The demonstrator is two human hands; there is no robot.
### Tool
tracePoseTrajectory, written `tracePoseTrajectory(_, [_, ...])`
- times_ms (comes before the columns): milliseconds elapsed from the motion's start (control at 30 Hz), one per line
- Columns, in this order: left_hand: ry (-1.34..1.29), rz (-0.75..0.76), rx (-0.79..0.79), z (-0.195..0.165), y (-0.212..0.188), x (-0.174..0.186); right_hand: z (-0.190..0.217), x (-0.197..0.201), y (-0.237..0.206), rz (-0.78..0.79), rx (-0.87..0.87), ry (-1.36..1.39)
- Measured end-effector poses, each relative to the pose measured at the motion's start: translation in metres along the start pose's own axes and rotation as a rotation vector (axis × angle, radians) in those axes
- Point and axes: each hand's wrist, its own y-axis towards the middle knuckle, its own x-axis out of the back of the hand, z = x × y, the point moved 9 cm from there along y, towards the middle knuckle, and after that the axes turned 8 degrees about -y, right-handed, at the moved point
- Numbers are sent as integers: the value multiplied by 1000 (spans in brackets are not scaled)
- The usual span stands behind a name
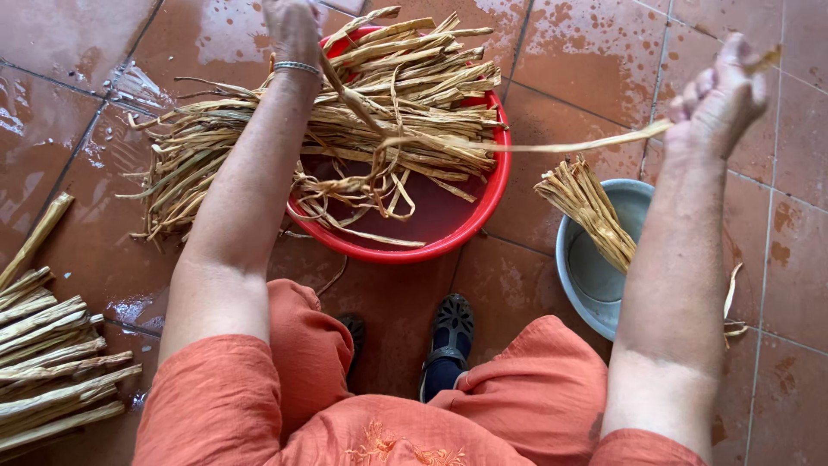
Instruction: The person sits on the floor and soaks bundles of dried leaf strips in a red basin of water, pressing them under and drawing them through the water by hand. They then lay the wetted strips across a metal basin and repeat the soaking with more bundles.
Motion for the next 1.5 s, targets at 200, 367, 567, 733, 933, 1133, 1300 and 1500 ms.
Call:
tracePoseTrajectory(200, [-74,567,266,28,-93,-102,-24,-100,-41,333,-3,-137])
tracePoseTrajectory(367, [-36,851,373,37,-167,-147,-31,-148,-72,566,-60,1])
tracePoseTrajectory(567, [-35,873,535,59,-192,-161,-21,-140,-72,427,-8,-86])
tracePoseTrajectory(733, [54,904,465,57,-194,-177,-28,-137,-67,385,-124,-11])
tracePoseTrajectory(933, [107,1055,528,48,-231,-190,-44,-82,-9,124,-314,309])
tracePoseTrajectory(1133, [207,1121,551,44,-254,-177,-60,-22,30,-3,-272,289])
tracePoseTrajectory(1300, [338,1170,390,45,-265,-157,-71,26,41,-126,-282,288])
tracePoseTrajectory(1500, [424,1230,254,46,-271,-134,-82,71,44,-297,-273,270])
